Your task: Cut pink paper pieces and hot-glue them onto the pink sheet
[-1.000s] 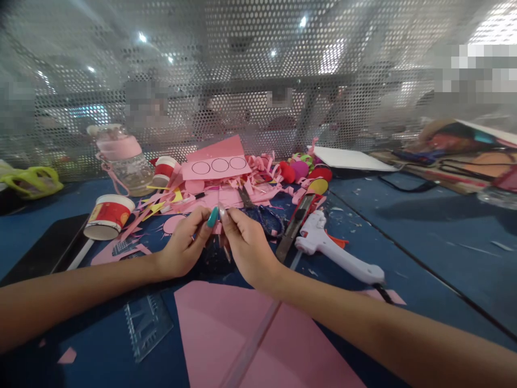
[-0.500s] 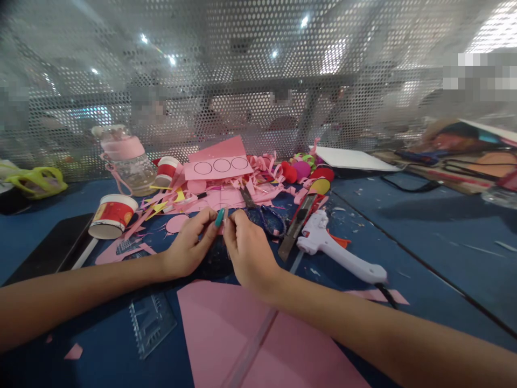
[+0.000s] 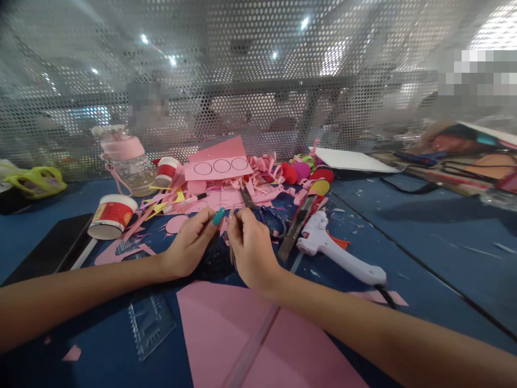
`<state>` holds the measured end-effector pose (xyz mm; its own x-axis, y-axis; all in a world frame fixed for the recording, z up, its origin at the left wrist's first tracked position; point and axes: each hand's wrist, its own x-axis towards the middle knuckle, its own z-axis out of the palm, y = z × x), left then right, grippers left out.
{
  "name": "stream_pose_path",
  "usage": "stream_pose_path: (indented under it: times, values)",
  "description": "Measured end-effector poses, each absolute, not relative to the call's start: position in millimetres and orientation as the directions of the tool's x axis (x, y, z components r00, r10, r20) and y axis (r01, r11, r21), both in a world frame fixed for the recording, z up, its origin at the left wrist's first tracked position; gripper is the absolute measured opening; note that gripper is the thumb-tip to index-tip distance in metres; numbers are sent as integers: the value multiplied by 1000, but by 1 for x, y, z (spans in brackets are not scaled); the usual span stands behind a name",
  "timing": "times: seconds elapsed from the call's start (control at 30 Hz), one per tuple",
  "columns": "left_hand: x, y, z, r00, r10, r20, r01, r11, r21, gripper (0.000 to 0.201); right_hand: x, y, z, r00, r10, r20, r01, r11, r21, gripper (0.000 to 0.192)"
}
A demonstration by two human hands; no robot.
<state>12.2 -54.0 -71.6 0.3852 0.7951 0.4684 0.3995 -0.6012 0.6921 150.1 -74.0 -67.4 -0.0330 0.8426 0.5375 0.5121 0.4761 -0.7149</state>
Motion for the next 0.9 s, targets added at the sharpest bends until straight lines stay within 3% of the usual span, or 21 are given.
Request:
stream_pose_path:
  times: [0.33,0.63,0.9]
  values:
    - [15,-58,-71,356,759,545,379,-650,659,22,150,-76,-68,-20,833,553,501,487,-716,23]
    - [12,-56,-74,359,774,522,362,-631,686,22,149,-75,-71,-4,903,430,240,418,-876,33]
    - [13,-56,-73,375,755,539,398,-656,642,21,148,-77,-71,-77,883,464,299,464,-834,34]
